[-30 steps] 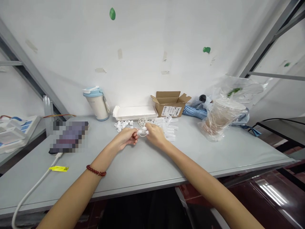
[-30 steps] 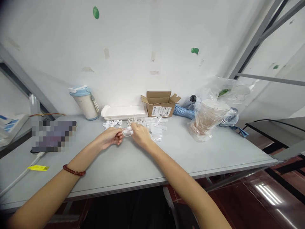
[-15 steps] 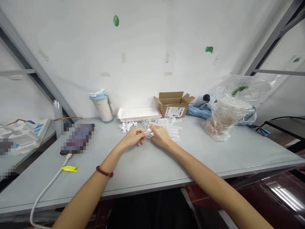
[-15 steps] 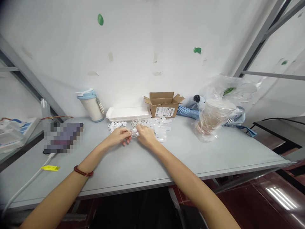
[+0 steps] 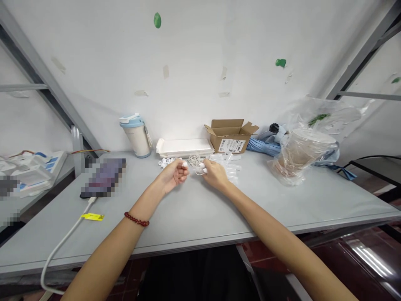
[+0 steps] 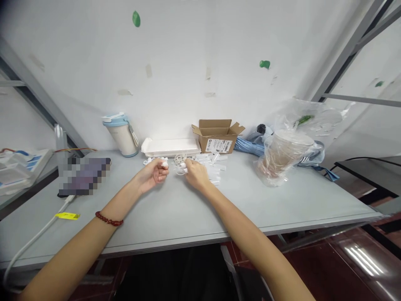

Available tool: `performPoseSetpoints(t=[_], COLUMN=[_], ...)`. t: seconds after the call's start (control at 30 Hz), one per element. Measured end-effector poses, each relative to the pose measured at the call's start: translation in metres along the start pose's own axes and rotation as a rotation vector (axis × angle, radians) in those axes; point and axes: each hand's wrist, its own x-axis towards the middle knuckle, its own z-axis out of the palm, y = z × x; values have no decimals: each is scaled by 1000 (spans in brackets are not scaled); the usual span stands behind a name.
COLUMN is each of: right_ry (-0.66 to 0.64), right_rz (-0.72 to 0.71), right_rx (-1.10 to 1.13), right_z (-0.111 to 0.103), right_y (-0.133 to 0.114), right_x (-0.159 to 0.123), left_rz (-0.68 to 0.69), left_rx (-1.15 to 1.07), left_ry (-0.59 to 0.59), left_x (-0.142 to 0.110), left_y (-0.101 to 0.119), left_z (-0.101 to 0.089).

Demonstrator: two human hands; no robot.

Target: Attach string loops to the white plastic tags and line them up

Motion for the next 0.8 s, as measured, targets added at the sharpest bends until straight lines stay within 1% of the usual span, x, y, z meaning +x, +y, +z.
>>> performPoseSetpoints(t=[0.07, 0.13, 0.27, 0.33, 0.4, 0.47, 0.53, 0.57, 0.63, 0.73, 0.8], right_ry=[-4, -20, -78, -101, -116, -126, -128, -126, -109, -92, -110], right_rz=[-24, -67, -144, -181, -214, -239, -254, -258, -245, -182, -148], right_rx=[2, 4, -7, -9, -5, 3, 12, 13, 1, -39, -59], right_z=[1, 1, -2, -3, -3, -2, -1, -1, -2, -5, -7], right_y=[0, -1, -8, -11, -12, -13, -14, -14, -16, -18, -19], right_x=[0, -1, -5, -7, -9, -10, -11, -11, -11, -11, -11], left_rz=[71, 112, 128, 144, 180, 248, 333, 375, 430, 453, 465], left_rx=[-107, -147, -99, 29, 277, 547, 720, 765, 805, 819, 825], left_ry=[9, 5, 2, 32, 45, 0, -66, -86, -81, -17, 12], left_x=[-2, -4, -3, -1, 2, 4, 7, 8, 8, 6, 3], left_y=[6, 10, 9, 3, -4, -11, -17, -18, -18, -12, -8], left_z=[-3, -7, -12, -12, -10, -8, -7, -6, -7, -9, -8])
